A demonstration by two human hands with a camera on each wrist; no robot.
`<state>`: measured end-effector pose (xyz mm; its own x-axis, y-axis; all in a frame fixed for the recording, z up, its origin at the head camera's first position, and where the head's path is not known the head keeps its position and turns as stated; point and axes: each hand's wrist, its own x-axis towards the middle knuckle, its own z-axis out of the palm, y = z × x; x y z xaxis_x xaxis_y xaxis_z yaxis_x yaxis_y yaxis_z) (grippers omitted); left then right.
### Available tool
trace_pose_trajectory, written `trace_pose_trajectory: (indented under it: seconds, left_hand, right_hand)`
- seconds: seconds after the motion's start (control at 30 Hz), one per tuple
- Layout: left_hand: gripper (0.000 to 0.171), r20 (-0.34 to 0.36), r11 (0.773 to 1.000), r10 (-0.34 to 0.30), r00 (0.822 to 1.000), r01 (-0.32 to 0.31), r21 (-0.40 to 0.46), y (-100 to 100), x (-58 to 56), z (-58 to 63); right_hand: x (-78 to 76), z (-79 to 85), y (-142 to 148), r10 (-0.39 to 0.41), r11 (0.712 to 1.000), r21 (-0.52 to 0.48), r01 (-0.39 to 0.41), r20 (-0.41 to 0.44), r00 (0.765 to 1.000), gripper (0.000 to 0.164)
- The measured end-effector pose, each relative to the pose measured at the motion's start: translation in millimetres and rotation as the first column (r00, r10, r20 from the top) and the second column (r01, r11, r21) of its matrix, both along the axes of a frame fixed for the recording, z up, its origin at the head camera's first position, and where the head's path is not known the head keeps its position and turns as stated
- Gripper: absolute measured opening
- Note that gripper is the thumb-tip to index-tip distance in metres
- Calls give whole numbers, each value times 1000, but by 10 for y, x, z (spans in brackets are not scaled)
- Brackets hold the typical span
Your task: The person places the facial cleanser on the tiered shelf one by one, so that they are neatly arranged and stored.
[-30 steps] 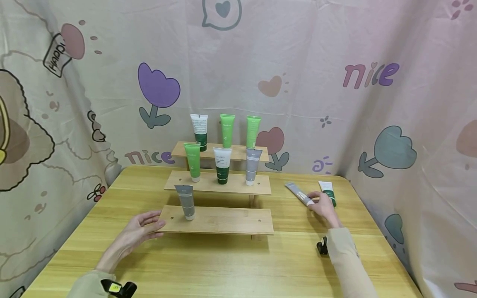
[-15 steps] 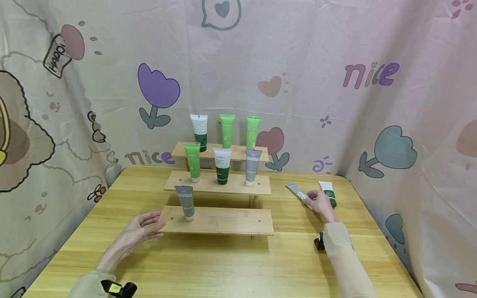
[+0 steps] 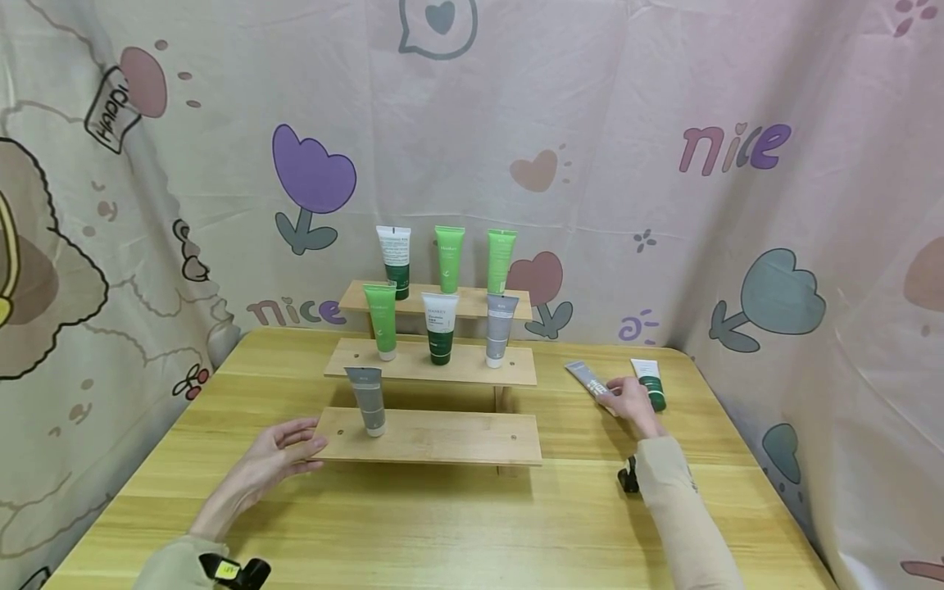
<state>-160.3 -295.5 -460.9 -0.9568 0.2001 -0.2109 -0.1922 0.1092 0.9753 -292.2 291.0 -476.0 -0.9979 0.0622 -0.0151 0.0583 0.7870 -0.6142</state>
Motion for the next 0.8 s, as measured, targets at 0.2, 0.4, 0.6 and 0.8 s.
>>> trace_pose_trajectory:
  seconds: [0.2, 0.4, 0.6, 0.8]
  left_hand:
    - [77, -4, 1000, 0, 1000, 0, 2, -1, 1, 5]
    - [79, -4, 1000, 4, 1000, -4, 0, 0, -1, 6]
    - [78, -9, 1000, 6, 1000, -6, 2, -2, -2, 2]
    - [79, -7, 1000, -1, 1000, 1, 6, -4, -2, 4]
  right_hand:
    - [14, 0, -21, 11, 999, 38, -10, -38, 999, 38]
    - [23, -24, -25, 26, 999, 40, -23, -76, 997, 36]
    - [27, -26, -37, 38, 999, -5, -38, -95, 995, 41]
    - [42, 9, -63, 20, 990, -137, -33, -91, 996, 42]
